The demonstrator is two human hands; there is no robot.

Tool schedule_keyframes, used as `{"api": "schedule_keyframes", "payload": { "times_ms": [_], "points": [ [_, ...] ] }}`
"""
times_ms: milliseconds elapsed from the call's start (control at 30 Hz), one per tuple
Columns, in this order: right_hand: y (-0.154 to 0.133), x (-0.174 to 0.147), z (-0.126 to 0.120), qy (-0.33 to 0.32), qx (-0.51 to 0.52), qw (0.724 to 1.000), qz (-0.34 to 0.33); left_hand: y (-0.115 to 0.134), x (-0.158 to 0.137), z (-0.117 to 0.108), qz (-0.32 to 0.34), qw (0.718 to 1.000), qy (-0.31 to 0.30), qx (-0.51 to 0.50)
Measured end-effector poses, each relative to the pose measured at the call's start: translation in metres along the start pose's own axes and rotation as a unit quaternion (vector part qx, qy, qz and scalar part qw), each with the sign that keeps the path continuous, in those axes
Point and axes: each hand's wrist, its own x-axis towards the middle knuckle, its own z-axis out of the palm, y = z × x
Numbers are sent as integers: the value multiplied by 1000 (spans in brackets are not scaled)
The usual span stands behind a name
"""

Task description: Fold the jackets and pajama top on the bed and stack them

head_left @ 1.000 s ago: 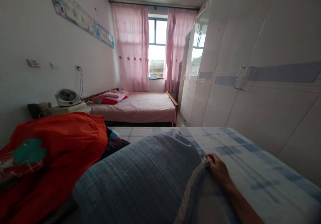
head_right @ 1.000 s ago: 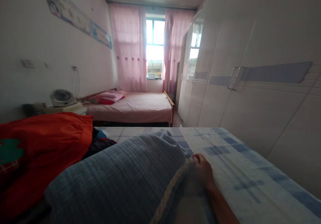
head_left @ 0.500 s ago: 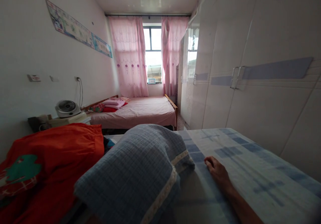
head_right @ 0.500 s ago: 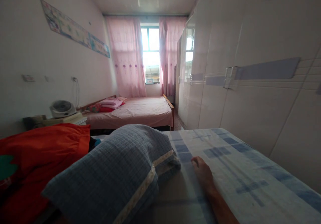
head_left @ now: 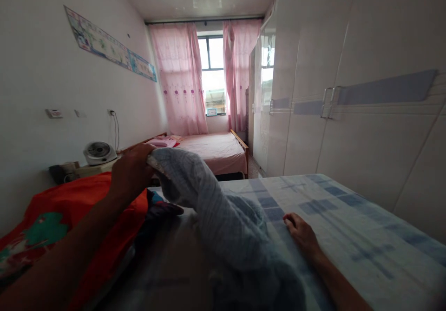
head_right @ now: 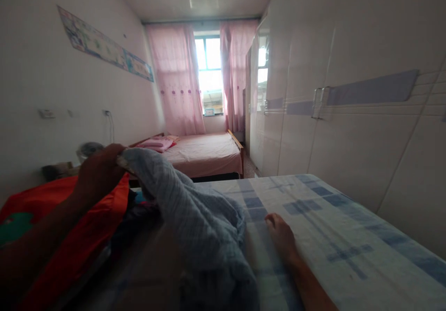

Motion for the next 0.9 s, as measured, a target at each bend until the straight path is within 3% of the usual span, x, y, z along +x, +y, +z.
{"api": "schedule_keyframes", "payload": {
  "times_ms": [67, 133, 200, 267, 333, 367, 433, 500, 533, 633, 700, 767, 833, 900],
  "points": [
    [2, 1, 1, -4, 3, 1000, 2, -2, -12, 5, 31, 999, 9, -3],
    [-3, 2, -1, -9, 4, 1000, 4, -3, -31, 19, 34, 997, -34, -54],
    [-21, -2, -11, -17, 26, 1000, 0, -3, -50, 39, 11, 988, -94, -124],
    [-51, -13, -25, -66, 93, 993, -26, -3, -63, 57, -23, 973, -133, -189],
    [-87, -35, -38, -170, 164, 967, -97, -4, -67, 71, -53, 966, -133, -216],
    [-104, -48, -40, -224, 162, 948, -158, -4, -65, 76, -67, 963, -126, -229],
    [-128, -76, -33, -268, 83, 906, -316, -3, -59, 81, -90, 957, -107, -255],
    [-136, -100, -13, -191, -8, 859, -475, -1, -54, 83, -103, 949, -93, -282],
    [-135, -108, -1, -134, -57, 841, -521, 1, -54, 84, -107, 945, -91, -295],
    [-126, -121, 30, 4, -135, 807, -575, 10, -62, 86, -103, 935, -113, -320],
    [-123, -124, 38, 21, -118, 809, -576, 13, -71, 90, -89, 931, -144, -324],
    [-124, -126, 36, -14, -67, 831, -552, 11, -80, 95, -73, 931, -173, -312],
    [-128, -126, 26, -66, -13, 872, -485, 3, -87, 101, -67, 939, -185, -282],
    [-131, -122, 11, -109, 38, 924, -364, -12, -93, 106, -77, 951, -182, -238]
  ]
}}
